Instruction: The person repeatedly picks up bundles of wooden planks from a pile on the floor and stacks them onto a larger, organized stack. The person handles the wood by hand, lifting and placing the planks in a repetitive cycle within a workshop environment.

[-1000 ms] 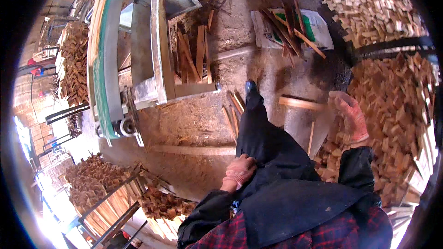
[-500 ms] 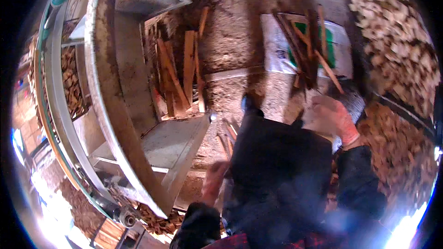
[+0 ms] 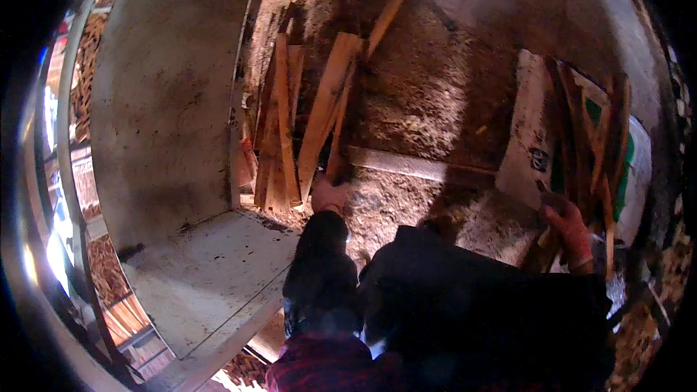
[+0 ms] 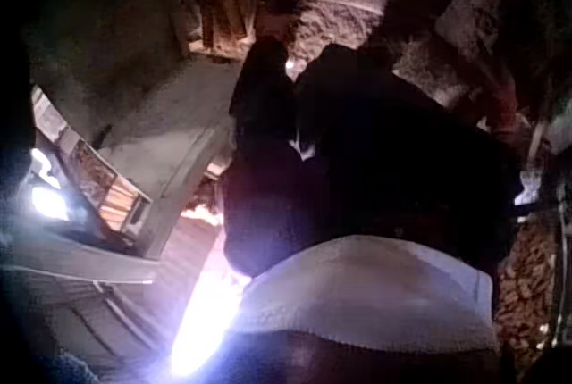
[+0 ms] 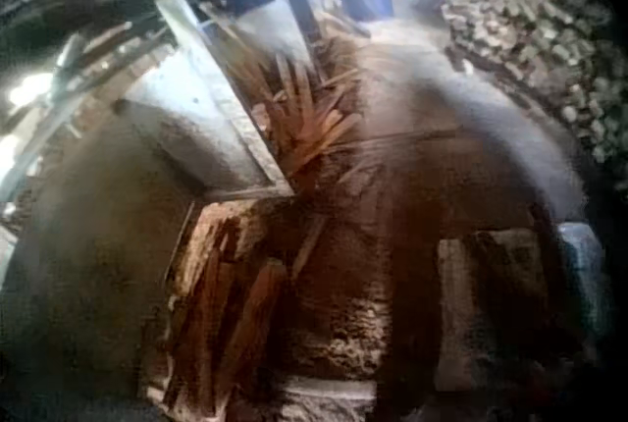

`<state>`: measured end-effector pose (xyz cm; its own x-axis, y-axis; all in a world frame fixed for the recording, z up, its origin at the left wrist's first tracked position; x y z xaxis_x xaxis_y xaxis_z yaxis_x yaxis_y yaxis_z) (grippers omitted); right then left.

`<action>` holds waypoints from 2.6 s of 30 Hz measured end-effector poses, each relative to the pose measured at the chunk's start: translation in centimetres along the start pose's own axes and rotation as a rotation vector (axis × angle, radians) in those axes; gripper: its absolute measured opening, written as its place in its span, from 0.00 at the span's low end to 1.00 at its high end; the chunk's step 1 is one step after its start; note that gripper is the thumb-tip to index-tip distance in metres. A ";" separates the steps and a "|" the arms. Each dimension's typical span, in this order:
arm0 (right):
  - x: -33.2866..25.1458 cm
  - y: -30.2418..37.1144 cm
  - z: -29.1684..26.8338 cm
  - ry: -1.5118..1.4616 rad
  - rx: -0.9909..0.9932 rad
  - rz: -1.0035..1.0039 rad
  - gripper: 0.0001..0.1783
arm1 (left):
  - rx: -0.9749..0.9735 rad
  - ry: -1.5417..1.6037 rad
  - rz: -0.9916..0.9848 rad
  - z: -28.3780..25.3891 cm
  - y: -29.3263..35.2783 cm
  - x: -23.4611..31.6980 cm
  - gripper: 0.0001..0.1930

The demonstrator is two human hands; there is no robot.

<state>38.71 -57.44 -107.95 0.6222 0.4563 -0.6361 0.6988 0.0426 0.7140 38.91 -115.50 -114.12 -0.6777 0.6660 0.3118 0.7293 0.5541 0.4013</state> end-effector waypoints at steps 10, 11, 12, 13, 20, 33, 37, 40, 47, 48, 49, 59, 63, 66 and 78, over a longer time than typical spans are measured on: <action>-14.7 -5.0 11.2 -0.092 -0.019 -0.401 0.26 | -0.649 0.826 0.342 7.0 13.2 22.2 0.29; -12.3 -7.3 10.9 -0.287 0.010 -0.355 0.27 | -0.669 0.662 0.430 7.0 12.9 23.5 0.31; -7.9 -11.1 9.5 -0.481 0.047 -0.307 0.28 | -0.686 0.502 0.527 7.2 12.7 25.0 0.34; -7.0 -12.2 8.2 -0.551 0.059 -0.280 0.28 | -0.636 0.566 0.630 7.0 11.6 25.6 0.36; 2.9 -10.5 -3.4 -0.134 0.200 -0.079 0.29 | 0.114 -0.101 -0.066 -8.2 -9.9 4.9 0.54; 4.4 -8.9 -1.7 0.551 0.469 0.126 0.27 | 0.158 -0.008 -0.267 -8.1 -11.3 -4.0 0.28; 9.2 -11.1 -3.6 0.685 0.524 -0.082 0.27 | 0.186 0.037 -0.082 -3.6 -3.9 3.2 0.23; 8.4 -10.8 -1.8 0.635 0.431 0.032 0.26 | 0.084 0.238 0.011 -1.5 1.2 6.6 0.23; 9.8 -12.7 -2.5 0.652 0.624 -0.105 0.33 | -0.105 0.584 0.296 7.4 7.9 16.0 0.28; 9.4 -11.7 -3.3 0.614 0.621 -0.063 0.33 | -0.239 0.715 0.328 7.3 10.0 20.9 0.28; 8.1 -10.4 -3.5 0.576 0.599 -0.027 0.33 | -0.496 0.819 0.367 8.7 11.6 25.0 0.28; -2.6 -4.3 -6.3 0.039 0.571 -0.261 0.34 | -0.454 0.286 0.550 8.5 9.3 27.1 0.57; 3.4 -7.0 -5.6 0.763 0.674 -0.060 0.40 | -0.059 -0.044 0.181 4.3 -3.1 13.3 0.62; 2.9 -8.3 -2.1 0.959 0.653 0.042 0.47 | 0.185 -0.379 0.367 1.8 -6.9 5.7 0.55; 4.7 -8.2 -4.6 0.834 0.656 -0.097 0.47 | 0.031 -0.071 0.160 -2.5 -7.4 16.6 0.36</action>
<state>34.33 -51.55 -115.45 0.2894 0.9517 -0.1026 0.9405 -0.2627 0.2157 22.05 -109.76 -109.74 -0.5450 0.7801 0.3072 0.8306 0.4526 0.3243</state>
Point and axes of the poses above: each hand's wrist, its own y-axis away from the middle knuckle, its own z-axis out of the palm, x = y × z, the point moved 9 cm from there along -y, towards the middle knuckle, and after that the axes turned 11 degrees about y, right-handed, at the moved point
